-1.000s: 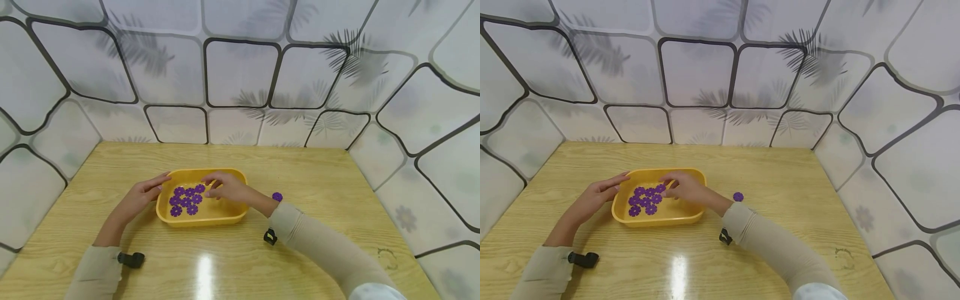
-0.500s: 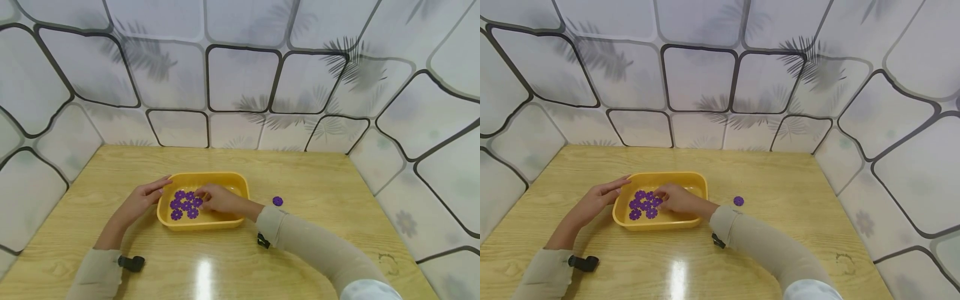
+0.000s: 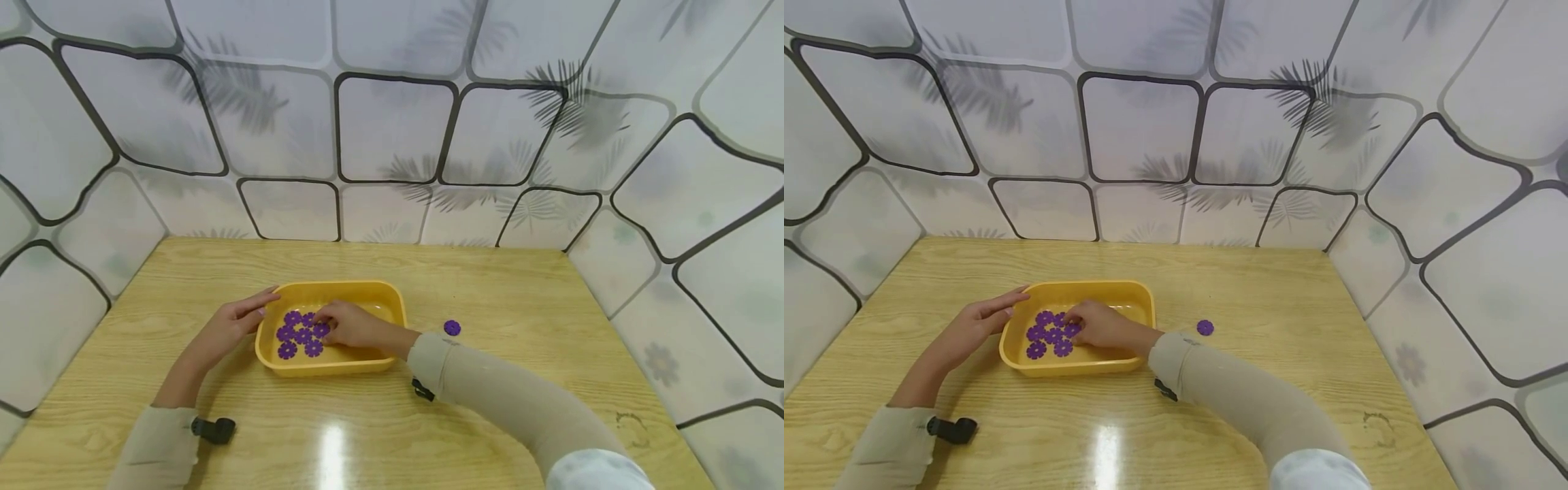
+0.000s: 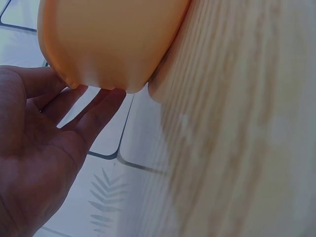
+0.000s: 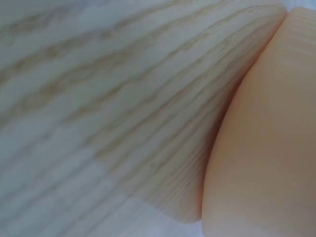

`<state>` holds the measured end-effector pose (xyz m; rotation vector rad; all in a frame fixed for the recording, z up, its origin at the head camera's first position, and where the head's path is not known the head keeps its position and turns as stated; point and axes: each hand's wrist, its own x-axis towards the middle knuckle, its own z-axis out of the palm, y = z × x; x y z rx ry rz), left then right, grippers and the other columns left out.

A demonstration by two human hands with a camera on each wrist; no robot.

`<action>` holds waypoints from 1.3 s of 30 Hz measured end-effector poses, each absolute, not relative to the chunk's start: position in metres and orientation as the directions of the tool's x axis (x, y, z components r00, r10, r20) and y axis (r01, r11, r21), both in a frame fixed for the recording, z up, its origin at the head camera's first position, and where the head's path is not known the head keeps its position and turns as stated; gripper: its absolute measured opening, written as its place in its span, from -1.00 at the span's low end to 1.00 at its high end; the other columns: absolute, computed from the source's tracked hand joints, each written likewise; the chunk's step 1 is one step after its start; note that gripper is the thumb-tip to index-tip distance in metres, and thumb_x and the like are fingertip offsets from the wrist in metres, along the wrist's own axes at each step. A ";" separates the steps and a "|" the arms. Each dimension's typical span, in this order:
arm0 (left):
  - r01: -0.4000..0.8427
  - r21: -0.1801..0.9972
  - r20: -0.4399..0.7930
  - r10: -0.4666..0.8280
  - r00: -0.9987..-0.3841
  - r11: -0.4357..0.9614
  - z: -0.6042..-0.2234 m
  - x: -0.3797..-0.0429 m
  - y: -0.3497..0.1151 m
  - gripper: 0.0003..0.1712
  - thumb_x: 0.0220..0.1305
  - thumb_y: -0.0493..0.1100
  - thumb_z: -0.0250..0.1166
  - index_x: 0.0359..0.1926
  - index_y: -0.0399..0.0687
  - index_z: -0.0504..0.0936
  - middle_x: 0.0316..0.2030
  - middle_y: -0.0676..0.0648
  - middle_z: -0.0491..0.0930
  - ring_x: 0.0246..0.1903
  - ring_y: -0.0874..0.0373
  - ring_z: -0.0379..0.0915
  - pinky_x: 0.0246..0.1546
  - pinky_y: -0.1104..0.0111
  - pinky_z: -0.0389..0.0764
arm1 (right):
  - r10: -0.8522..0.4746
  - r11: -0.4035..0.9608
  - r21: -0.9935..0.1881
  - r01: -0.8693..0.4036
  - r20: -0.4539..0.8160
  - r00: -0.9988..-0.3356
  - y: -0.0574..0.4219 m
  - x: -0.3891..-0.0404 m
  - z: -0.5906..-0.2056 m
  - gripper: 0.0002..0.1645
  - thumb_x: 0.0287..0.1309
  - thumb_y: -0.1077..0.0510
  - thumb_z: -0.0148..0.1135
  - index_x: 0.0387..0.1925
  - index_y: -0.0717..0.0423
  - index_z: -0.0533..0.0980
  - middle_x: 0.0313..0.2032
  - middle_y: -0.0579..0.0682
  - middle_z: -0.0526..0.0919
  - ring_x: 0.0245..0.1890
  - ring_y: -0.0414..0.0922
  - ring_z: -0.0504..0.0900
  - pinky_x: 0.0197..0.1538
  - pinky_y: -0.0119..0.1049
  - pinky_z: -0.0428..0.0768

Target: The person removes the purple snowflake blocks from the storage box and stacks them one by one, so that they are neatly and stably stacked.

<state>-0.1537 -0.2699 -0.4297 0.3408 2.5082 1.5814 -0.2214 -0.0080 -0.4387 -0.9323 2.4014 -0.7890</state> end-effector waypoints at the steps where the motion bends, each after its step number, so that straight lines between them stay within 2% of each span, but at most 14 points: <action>1: 0.108 0.903 -0.011 0.274 -0.962 0.415 -0.430 -0.154 -0.270 -0.51 0.63 -0.19 -0.12 0.45 -0.19 0.36 0.57 -0.17 0.06 0.53 -0.26 -0.06 0.30 0.06 0.39 | -0.717 0.612 -0.634 -0.473 -0.192 -0.670 -0.009 -0.221 -0.439 -0.58 0.27 0.17 0.37 0.16 0.01 0.61 -0.02 -0.10 0.58 -0.13 -0.29 0.51 -0.02 -0.52 0.54; 6: 0.100 0.906 -0.019 0.276 -0.961 0.411 -0.429 -0.153 -0.270 -0.51 0.63 -0.18 -0.11 0.45 -0.19 0.36 0.57 -0.16 0.05 0.53 -0.26 -0.07 0.30 0.04 0.38 | -0.719 0.624 -0.609 -0.490 -0.201 -0.665 -0.010 -0.221 -0.439 -0.65 0.29 0.17 0.35 0.10 -0.01 0.64 -0.06 -0.11 0.57 -0.10 -0.29 0.51 0.03 -0.51 0.53; 16: 0.131 0.908 0.009 0.296 -0.955 0.397 -0.431 -0.153 -0.271 -0.50 0.64 -0.14 -0.11 0.46 -0.19 0.36 0.58 -0.16 0.04 0.52 -0.25 -0.03 0.30 0.09 0.44 | -0.728 0.622 -0.588 -0.517 -0.190 -0.659 -0.013 -0.225 -0.443 -0.70 0.25 0.19 0.38 0.02 0.07 0.67 -0.11 -0.09 0.64 -0.15 -0.28 0.54 -0.05 -0.51 0.56; 23: 0.130 0.907 0.008 0.292 -0.956 0.401 -0.432 -0.154 -0.271 -0.50 0.64 -0.13 -0.12 0.45 -0.18 0.36 0.58 -0.15 0.03 0.53 -0.25 -0.05 0.30 0.01 0.40 | -0.731 0.623 -0.579 -0.526 -0.190 -0.655 -0.013 -0.225 -0.442 -0.68 0.25 0.18 0.39 0.04 0.10 0.66 -0.10 -0.07 0.63 -0.14 -0.26 0.52 -0.05 -0.51 0.55; 31: 0.137 0.906 0.013 0.298 -0.954 0.400 -0.434 -0.153 -0.271 -0.50 0.64 -0.13 -0.12 0.45 -0.20 0.36 0.58 -0.17 0.03 0.52 -0.27 -0.02 0.29 0.05 0.45 | -0.713 0.631 -0.607 -0.482 -0.209 -0.670 -0.013 -0.222 -0.439 -0.76 0.21 0.19 0.42 -0.08 0.06 0.66 -0.18 -0.12 0.60 -0.20 -0.26 0.49 -0.10 -0.50 0.53; 39: 0.135 0.900 0.008 0.293 -0.956 0.414 -0.432 -0.153 -0.271 -0.50 0.64 -0.12 -0.12 0.46 -0.18 0.36 0.58 -0.17 0.03 0.52 -0.27 -0.01 0.29 0.01 0.42 | -0.697 0.630 -0.645 -0.433 -0.223 -0.681 -0.013 -0.220 -0.437 -0.69 0.23 0.23 0.39 0.02 0.10 0.63 -0.13 -0.10 0.65 -0.15 -0.26 0.55 -0.01 -0.49 0.58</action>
